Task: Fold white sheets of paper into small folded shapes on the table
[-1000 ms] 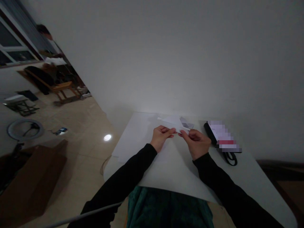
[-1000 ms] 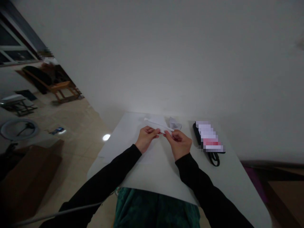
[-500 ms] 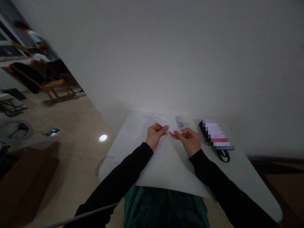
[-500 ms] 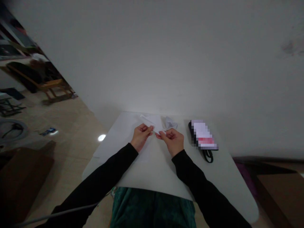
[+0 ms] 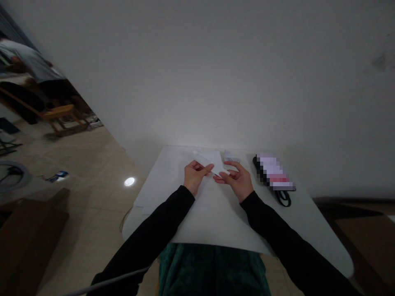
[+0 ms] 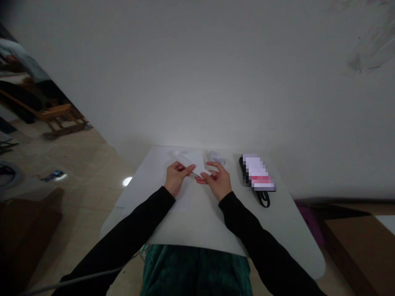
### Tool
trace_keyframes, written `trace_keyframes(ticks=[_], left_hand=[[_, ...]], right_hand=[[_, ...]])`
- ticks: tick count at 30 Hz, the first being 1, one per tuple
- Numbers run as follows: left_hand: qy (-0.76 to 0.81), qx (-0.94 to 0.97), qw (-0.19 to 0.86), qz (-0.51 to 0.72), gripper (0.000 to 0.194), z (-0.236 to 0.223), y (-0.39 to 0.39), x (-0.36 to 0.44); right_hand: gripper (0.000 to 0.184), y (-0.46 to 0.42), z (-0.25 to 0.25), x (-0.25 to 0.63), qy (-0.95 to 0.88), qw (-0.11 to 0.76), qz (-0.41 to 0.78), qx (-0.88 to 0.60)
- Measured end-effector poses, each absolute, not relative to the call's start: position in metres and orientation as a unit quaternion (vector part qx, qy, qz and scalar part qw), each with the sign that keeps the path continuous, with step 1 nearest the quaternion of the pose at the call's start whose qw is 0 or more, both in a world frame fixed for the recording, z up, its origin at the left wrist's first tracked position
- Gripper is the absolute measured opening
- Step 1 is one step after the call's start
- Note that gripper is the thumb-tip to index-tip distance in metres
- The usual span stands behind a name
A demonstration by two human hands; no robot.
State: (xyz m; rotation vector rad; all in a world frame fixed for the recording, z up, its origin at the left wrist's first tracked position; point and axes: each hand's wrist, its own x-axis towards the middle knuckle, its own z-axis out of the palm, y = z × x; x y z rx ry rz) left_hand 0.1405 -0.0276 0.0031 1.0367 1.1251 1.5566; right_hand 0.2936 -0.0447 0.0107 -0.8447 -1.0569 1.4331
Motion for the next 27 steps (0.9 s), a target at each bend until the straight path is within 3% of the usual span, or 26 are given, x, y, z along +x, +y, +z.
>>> trace_keyframes(ticks=[8, 13, 22, 27], left_hand=[[0.456, 0.463, 0.488, 0.582, 0.045, 0.008, -0.024, 0.128], [0.477, 0.501, 0.455, 0.561, 0.041, 0.010, -0.031, 0.133], [0.453, 0.576, 0.441, 0.518, 0.043, 0.008, -0.032, 0.132], [0.391, 0.656, 0.481, 0.431, 0.051, 0.007, -0.041, 0.134]], right_hand=[[0.046, -0.043, 0.007, 0.297, -0.437, 0.490, 0.676, -0.336], [0.035, -0.043, 0.007, 0.295, -0.492, 0.438, 0.660, -0.361], [0.038, -0.044, 0.010, 0.295, -0.490, 0.391, 0.694, -0.353], [0.037, -0.046, 0.012, 0.293, -0.506, 0.345, 0.726, -0.314]])
